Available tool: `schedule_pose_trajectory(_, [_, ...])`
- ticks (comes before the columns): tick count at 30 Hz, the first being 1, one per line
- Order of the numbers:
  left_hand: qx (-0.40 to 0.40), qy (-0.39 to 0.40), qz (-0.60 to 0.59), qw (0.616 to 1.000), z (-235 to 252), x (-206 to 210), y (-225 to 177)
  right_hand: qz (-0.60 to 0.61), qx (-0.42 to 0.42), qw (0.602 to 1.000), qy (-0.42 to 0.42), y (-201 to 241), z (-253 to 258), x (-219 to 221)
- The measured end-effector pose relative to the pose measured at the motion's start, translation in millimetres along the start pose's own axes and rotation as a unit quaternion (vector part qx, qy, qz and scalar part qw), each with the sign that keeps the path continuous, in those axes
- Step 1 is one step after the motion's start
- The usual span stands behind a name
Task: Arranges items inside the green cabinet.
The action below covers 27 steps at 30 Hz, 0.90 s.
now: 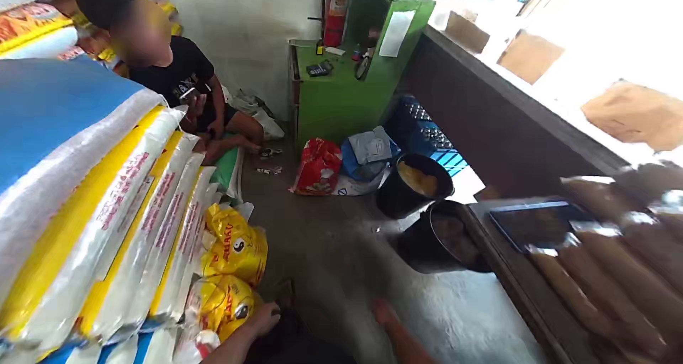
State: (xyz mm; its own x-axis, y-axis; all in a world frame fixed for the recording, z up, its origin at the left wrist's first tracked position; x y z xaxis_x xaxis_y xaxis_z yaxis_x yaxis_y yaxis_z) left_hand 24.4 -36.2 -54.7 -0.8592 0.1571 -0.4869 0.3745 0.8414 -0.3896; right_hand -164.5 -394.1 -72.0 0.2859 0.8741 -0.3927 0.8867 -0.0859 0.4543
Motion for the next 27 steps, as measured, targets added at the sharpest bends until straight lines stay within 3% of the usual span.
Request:
schedule_pose_trajectory(3, [-0.027,-0.007,-0.015,1.0,29.0,-38.1,44.9,0.012,-0.029,0.999,0.035,83.3,38.4,30.1])
schedule_pose_trajectory(6, [-0.072,-0.071,-0.024,0.995,59.6,-96.0,95.4,-0.012,-0.038,0.993,0.107,146.0,69.1,64.8])
schedule_pose_trajectory(9, [-0.127,-0.054,0.011,0.99,85.6,-166.1,132.9,-0.152,-0.026,0.973,0.171,170.1,116.7,74.6])
schedule_pose_trajectory(11, [-0.132,-0.064,0.038,0.988,105.2,-228.7,142.4,-0.176,-0.007,0.973,0.148,192.0,143.2,62.1])
schedule_pose_trajectory(16, [-0.123,-0.183,0.039,0.975,168.2,-416.9,108.9,0.011,0.006,1.0,-0.007,278.8,186.7,0.9])
schedule_pose_trajectory(21, [-0.094,-0.325,-0.054,0.94,237.8,-544.1,42.5,0.005,0.033,0.999,-0.005,333.0,279.9,-46.3])
schedule_pose_trajectory(24, [-0.061,-0.338,-0.045,0.938,280.5,-575.7,14.9,-0.021,-0.014,0.999,-0.027,440.6,330.0,-99.1])
schedule_pose_trajectory(27, [-0.01,-0.315,0.012,0.949,311.2,-612.1,-2.2,-0.04,-0.158,0.979,-0.126,602.0,360.7,-180.5])
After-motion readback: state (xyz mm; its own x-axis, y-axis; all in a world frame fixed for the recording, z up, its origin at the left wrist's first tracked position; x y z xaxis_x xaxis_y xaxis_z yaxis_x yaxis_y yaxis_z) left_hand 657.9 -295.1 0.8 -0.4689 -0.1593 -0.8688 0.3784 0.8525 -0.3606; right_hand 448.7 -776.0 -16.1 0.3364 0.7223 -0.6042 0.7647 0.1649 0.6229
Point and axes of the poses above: each hand's wrist, its own z-axis towards the middle knuckle, its own x-axis out of the palm, y = z × x, the point moved 7 cm from there along z, towards the middle knuckle, and after that the axes turned 11 degrees about z, right-handed, at the moved point
